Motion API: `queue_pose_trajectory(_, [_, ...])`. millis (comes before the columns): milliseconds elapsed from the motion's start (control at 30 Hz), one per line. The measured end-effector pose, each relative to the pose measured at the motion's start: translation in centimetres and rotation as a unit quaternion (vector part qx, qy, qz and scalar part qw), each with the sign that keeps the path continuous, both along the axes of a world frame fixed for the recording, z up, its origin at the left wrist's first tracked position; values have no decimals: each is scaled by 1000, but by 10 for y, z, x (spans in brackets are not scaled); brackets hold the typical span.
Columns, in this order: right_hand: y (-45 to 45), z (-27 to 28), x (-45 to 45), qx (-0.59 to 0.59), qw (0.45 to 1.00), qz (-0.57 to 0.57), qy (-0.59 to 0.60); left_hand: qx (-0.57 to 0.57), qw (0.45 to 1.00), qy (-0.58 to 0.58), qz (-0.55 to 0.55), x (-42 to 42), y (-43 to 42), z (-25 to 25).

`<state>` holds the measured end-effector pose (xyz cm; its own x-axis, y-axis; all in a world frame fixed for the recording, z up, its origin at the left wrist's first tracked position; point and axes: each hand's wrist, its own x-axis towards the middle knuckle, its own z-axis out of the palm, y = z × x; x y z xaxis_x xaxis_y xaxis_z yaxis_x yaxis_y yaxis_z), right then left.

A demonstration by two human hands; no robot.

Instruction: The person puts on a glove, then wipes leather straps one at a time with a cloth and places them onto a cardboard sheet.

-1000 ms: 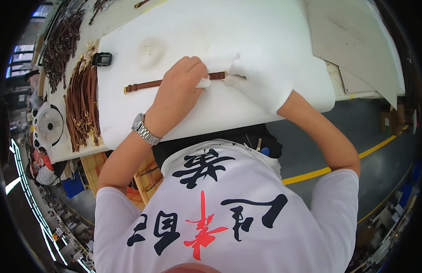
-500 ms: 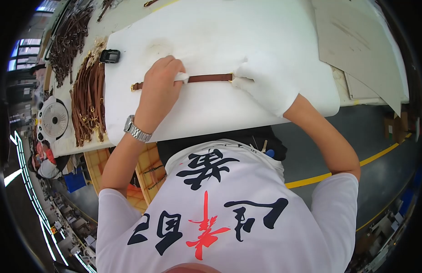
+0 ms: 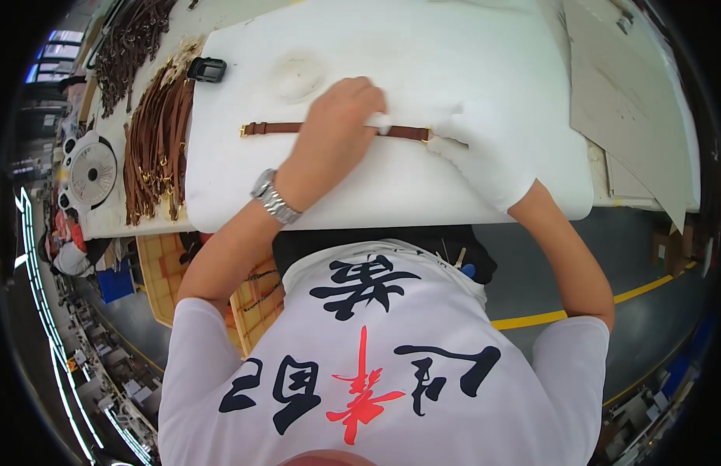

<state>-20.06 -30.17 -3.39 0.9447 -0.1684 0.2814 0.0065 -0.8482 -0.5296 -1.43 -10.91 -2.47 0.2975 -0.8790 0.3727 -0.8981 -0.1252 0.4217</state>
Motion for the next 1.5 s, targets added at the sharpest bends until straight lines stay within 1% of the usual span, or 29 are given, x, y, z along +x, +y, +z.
queue_pose_trajectory(33, [1,-2,0,4,1000,11,5,-40,998,3,-51,-20,-21,-4])
queue_pose_trajectory(100, [7,-3,-1,194,978,-53,60,-25,999,-10,-28,-33,-15,-12])
queue_pose_trajectory(133, [9,-2,-1,200,977,-47,64,-18,1000,2,0,-24,3,-12])
queue_pose_trajectory(200, [3,4,1,38,999,6,-34,-20,999,9,36,9,32,-5])
queue_pose_trajectory(267, [4,8,0,27,999,6,-38,9,993,-36,110,40,69,0])
queue_pose_trajectory(300, [3,11,0,15,999,11,-40,6,994,-39,106,46,72,2])
queue_pose_trajectory(333, [3,9,-1,12,999,7,-42,35,989,-49,138,50,74,2])
queue_pose_trajectory(400, [4,3,-2,59,998,-11,-4,61,980,-55,183,39,64,0])
queue_pose_trajectory(467, [6,6,-2,57,998,-15,8,-9,997,-51,53,6,32,-3])
queue_pose_trajectory(500, [6,6,-1,54,998,-26,20,-6,997,-48,64,11,37,-7])
queue_pose_trajectory(533, [6,0,-5,60,998,-15,28,-32,997,-10,68,15,45,-11])
queue_pose_trajectory(567, [4,-7,-8,97,994,-19,35,-60,996,21,66,21,54,-12])
queue_pose_trajectory(633, [0,-2,1,126,992,-20,24,-19,991,-23,134,51,88,-6])
queue_pose_trajectory(700, [5,15,3,-6,1000,0,-12,-5,984,-59,166,65,108,4])
queue_pose_trajectory(733, [4,18,5,-7,1000,3,-17,-6,974,87,211,64,112,16])
queue_pose_trajectory(767, [2,20,5,-26,1000,8,2,-8,939,233,252,62,116,26])
queue_pose_trajectory(800, [-2,21,6,-47,999,12,22,-11,939,232,255,60,119,31])
queue_pose_trajectory(867, [-10,22,6,-36,998,17,42,-92,895,321,295,59,125,35])
queue_pose_trajectory(933, [-9,35,11,-27,997,24,64,-120,884,347,290,63,139,22])
queue_pose_trajectory(967, [-2,51,16,-65,995,27,72,-147,874,370,280,64,145,14])
queue_pose_trajectory(1033, [18,62,33,-108,991,33,76,-150,863,386,287,60,148,7])
queue_pose_trajectory(1100, [43,54,63,-105,990,98,4,-144,854,407,292,58,151,2])
queue_pose_trajectory(1167, [82,56,109,-118,976,181,20,-150,847,421,287,56,151,0])
queue_pose_trajectory(1233, [119,54,149,-129,970,206,27,-157,840,435,283,56,151,1])
queue_pose_trajectory(1267, [130,50,166,-131,969,207,26,-146,853,416,280,55,151,1])
queue_pose_trajectory(1333, [147,40,190,-150,959,218,105,-138,863,397,278,55,154,-1])
queue_pose_trajectory(1367, [147,30,193,-154,957,221,105,-146,863,402,269,56,154,-2])
queue_pose_trajectory(1433, [146,20,193,-86,976,196,40,-161,858,411,263,54,152,-4])
queue_pose_trajectory(1500, [148,19,192,-87,976,187,62,-160,897,319,261,50,149,-4])
